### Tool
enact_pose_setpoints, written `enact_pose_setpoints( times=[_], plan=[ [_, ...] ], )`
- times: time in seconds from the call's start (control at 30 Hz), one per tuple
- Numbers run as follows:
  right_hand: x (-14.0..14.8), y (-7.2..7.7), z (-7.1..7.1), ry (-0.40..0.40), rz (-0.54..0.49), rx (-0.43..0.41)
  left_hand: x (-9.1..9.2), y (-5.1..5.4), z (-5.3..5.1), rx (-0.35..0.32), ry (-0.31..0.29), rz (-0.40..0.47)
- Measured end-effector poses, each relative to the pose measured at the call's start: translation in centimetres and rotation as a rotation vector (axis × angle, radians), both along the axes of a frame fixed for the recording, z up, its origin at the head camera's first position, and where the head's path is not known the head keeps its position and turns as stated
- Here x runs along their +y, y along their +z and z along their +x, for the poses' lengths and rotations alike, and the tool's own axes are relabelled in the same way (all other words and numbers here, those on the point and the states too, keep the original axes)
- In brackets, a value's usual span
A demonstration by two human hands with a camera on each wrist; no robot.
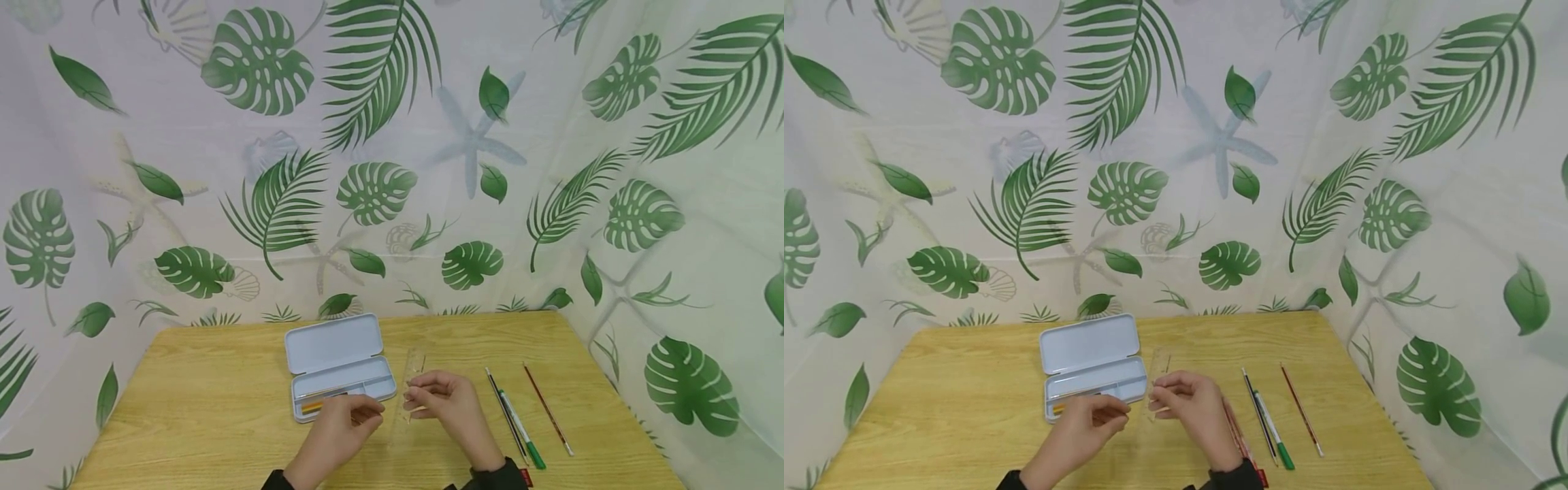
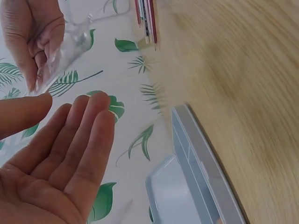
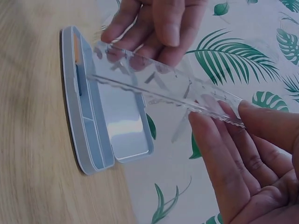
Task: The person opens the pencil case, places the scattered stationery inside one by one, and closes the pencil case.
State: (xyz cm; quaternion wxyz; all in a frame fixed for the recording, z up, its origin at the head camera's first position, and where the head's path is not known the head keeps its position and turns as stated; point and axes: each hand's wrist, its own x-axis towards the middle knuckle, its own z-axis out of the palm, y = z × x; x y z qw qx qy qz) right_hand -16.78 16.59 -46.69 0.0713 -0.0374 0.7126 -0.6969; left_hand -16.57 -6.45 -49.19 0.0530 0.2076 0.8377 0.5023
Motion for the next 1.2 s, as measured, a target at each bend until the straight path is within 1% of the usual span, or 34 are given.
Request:
enact_pose_setpoints(
  times=[0.13,0.37,0.57,0.83,1.0,1.1,1.2],
  plan=[
    [-0.3,-0.1,0.2,-0.014,-0.035,-0.017,0.2,0.1,0.0,-0.030,0.000,0.041],
    [-0.9,-0.2,0.3,-0.023,-0.058,-0.008,0.4,0.2,0.0,-0.024,-0.018,0.073],
    [-1.3,-0.4,0.3,-0.027,-0.065,0.003,0.6,0.0,0.1,-0.036,-0.021,0.099],
    [-1.8,-0.3,0.5,0.008,-0.046,-0.001,0.6,0.2,0.3,-0.101,-0.023,0.178],
    [-1.8,-0.4,0.6,0.016,-0.037,0.008,0.5,0.0,0.3,-0.099,-0.022,0.203],
    [-1.8,-0.5,0.5,0.016,-0.036,0.007,0.4,-0.1,0.3,-0.089,-0.021,0.200],
    [-1.7,-0.6,0.5,0.005,-0.046,-0.003,0.4,-0.1,0.2,-0.059,-0.025,0.186]
  ],
)
